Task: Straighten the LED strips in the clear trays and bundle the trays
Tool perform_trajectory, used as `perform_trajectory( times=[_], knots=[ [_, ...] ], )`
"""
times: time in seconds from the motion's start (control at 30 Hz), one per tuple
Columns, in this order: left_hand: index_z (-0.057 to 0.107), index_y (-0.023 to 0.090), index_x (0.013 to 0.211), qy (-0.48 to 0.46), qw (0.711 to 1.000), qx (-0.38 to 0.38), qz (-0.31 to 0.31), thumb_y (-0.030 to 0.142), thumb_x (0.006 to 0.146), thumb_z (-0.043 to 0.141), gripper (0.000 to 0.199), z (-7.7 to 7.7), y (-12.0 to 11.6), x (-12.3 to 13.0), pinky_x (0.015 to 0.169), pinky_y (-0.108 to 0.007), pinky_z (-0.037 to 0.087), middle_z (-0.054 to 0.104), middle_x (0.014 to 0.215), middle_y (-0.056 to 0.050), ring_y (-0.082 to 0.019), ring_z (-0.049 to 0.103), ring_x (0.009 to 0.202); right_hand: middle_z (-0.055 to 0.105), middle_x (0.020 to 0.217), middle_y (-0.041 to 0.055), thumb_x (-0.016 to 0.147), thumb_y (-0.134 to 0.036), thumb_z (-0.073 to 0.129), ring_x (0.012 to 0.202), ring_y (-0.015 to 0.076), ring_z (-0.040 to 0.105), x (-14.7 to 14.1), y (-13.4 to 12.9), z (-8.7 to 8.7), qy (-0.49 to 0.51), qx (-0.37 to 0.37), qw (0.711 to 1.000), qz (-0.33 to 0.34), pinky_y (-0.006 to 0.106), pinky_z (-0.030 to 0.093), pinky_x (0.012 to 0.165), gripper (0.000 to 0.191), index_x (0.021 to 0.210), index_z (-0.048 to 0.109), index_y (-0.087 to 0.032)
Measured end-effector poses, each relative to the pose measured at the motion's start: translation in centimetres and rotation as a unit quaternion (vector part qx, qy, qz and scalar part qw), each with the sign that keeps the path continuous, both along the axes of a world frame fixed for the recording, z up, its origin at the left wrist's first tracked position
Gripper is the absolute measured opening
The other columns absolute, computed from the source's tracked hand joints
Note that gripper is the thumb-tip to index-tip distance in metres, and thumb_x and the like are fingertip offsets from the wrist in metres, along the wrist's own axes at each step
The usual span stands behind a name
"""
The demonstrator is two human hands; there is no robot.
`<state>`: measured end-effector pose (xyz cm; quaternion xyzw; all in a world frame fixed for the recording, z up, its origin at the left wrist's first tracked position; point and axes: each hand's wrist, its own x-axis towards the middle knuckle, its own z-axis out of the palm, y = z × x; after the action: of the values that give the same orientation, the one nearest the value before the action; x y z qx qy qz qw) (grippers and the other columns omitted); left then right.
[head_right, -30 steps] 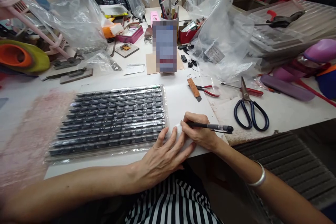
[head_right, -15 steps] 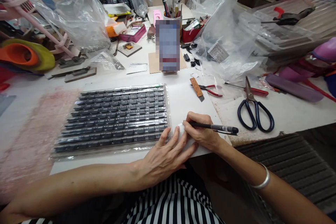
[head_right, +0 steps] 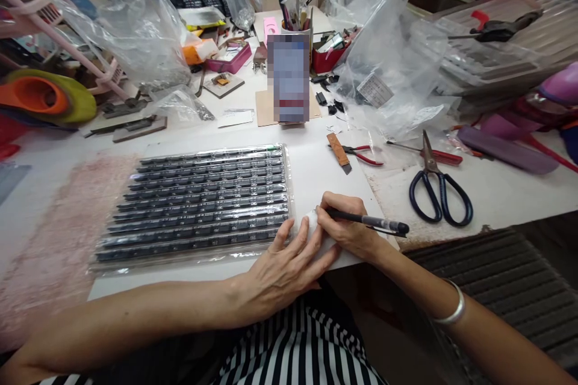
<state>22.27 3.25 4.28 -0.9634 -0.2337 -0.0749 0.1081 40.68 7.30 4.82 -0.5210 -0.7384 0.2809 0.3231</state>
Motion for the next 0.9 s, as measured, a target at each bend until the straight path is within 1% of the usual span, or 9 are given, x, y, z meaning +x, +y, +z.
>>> perform_trajectory(
  times=[0.17, 0.37, 0.6, 0.9],
  knots=[
    [0.033, 0.014, 0.141, 0.002, 1.000, -0.001, -0.002, 0.036, 0.094, 0.035, 0.052, -0.07, -0.02, 0.02, 0.103, -0.051, 0.027, 0.047, 0.137, -0.020, -0.034, 0.045, 0.125, 0.044, 0.052, -0.0040, 0.081, -0.020, 0.050, 0.048, 0.0080, 0.038, -0.01, 0.03, -0.09, -0.004, 0.009, 1.000, -0.008, 0.024, 0.034, 0.049, 0.023, 0.059, 0.042, -0.020],
    [0.033, 0.014, 0.141, 0.005, 1.000, -0.005, -0.003, 0.035, 0.095, 0.033, 0.051, 0.01, -0.05, 0.01, 0.102, -0.051, 0.027, 0.046, 0.138, -0.020, -0.034, 0.044, 0.125, 0.045, 0.052, -0.0037, 0.080, -0.021, 0.051, 0.048, 0.0086, 0.039, -0.01, 0.05, -0.06, 0.004, -0.007, 1.000, -0.010, 0.024, 0.034, 0.049, 0.022, 0.059, 0.043, -0.020],
    [0.034, 0.014, 0.141, -0.001, 1.000, -0.008, 0.000, 0.031, 0.095, 0.031, 0.049, -0.14, -0.06, 0.12, 0.102, -0.050, 0.027, 0.046, 0.137, -0.020, -0.034, 0.045, 0.125, 0.042, 0.053, -0.0042, 0.080, -0.018, 0.050, 0.049, 0.0080, 0.037, 0.01, 0.01, -0.09, 0.006, 0.004, 1.000, 0.001, 0.024, 0.033, 0.049, 0.023, 0.059, 0.041, -0.019],
    [0.030, 0.015, 0.143, -0.001, 1.000, -0.013, 0.005, 0.033, 0.095, 0.031, 0.051, -0.32, -0.17, 0.15, 0.102, -0.050, 0.027, 0.044, 0.139, -0.019, -0.034, 0.045, 0.125, 0.041, 0.051, -0.0050, 0.079, -0.018, 0.049, 0.047, 0.0070, 0.037, -0.02, 0.02, 0.09, -0.003, 0.008, 1.000, -0.001, 0.022, 0.034, 0.048, 0.023, 0.058, 0.040, -0.019]
  ],
)
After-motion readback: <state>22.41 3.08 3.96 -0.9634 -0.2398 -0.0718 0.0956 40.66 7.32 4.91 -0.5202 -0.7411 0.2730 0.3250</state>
